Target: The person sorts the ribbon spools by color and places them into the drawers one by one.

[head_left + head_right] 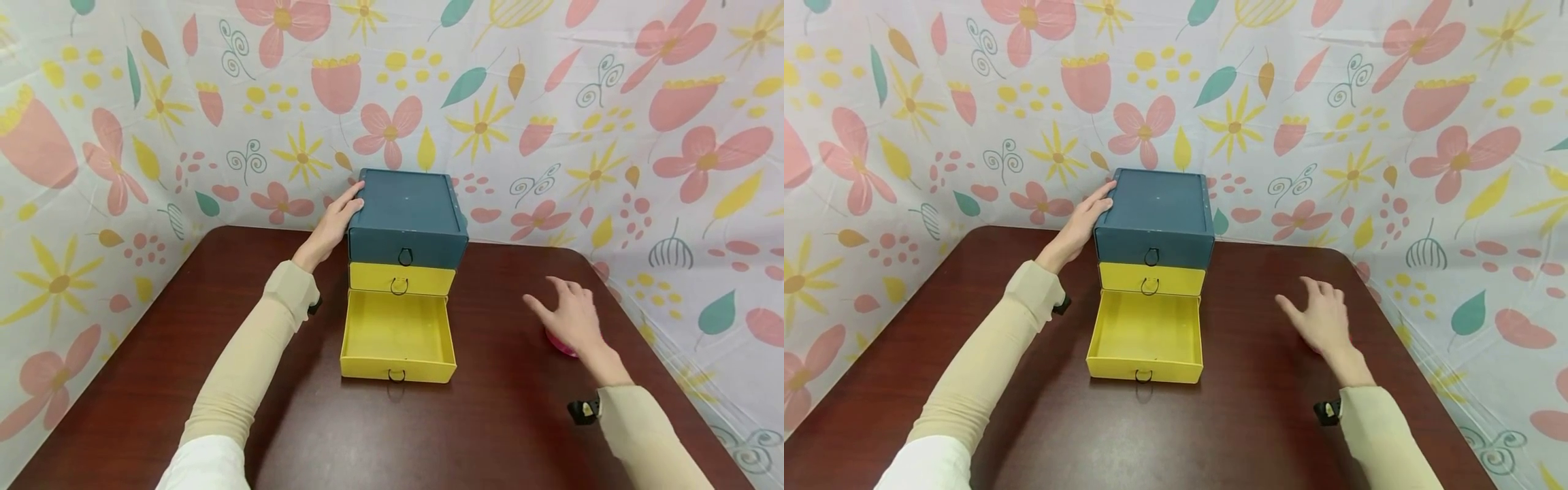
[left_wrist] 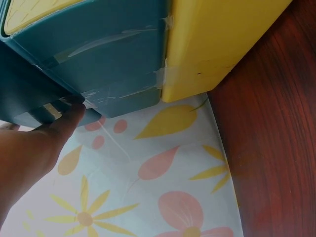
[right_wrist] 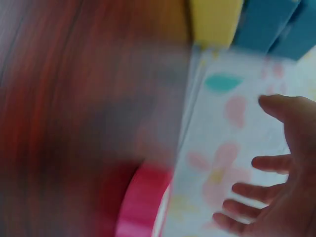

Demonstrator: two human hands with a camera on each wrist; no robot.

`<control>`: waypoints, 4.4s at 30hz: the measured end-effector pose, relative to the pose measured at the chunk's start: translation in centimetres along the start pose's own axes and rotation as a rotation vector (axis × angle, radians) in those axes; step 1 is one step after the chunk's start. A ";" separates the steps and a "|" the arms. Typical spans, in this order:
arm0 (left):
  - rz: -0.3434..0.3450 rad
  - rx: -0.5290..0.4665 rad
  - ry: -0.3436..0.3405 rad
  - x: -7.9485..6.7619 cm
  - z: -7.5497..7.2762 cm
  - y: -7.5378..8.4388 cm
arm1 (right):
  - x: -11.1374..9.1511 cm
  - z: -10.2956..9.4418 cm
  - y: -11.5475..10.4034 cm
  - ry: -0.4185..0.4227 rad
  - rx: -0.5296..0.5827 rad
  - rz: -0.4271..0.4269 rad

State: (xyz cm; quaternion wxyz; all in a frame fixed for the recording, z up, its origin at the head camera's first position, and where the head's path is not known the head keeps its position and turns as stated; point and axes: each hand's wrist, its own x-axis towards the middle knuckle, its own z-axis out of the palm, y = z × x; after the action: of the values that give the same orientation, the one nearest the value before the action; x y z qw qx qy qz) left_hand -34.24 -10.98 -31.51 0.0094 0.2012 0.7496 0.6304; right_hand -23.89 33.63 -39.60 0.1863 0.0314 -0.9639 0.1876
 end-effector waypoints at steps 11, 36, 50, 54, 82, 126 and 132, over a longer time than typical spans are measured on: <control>0.011 0.006 -0.007 0.0 0.1 0.0 | -0.5 0.2 6.2 -0.403 -0.112 0.229; -0.006 0.025 -0.008 0.0 -0.2 0.1 | -1.2 0.1 3.8 -0.381 -0.060 0.130; -0.041 -0.001 -0.037 -1.2 0.1 2.5 | -1.3 0.5 -0.7 -0.341 -0.009 0.006; -0.047 0.004 -0.040 -1.4 0.1 2.7 | -1.5 0.7 -1.8 -0.353 0.008 0.008; -0.036 0.003 -0.038 -1.3 0.2 2.6 | -2.0 -0.2 -10.5 -0.379 0.107 -0.128; -0.002 0.002 -0.004 -0.1 0.1 0.0 | -1.9 6.1 -20.4 -0.418 0.055 -0.370; 0.002 0.000 -0.004 -0.1 0.1 0.1 | -1.9 7.2 -20.6 -0.429 0.033 -0.373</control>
State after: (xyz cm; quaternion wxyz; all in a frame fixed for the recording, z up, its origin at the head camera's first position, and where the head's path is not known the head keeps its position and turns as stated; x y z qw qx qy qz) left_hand -34.08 -10.88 -31.50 0.0101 0.2032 0.7495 0.6300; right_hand -21.90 11.80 -39.24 0.0090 0.2504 -0.9556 0.1550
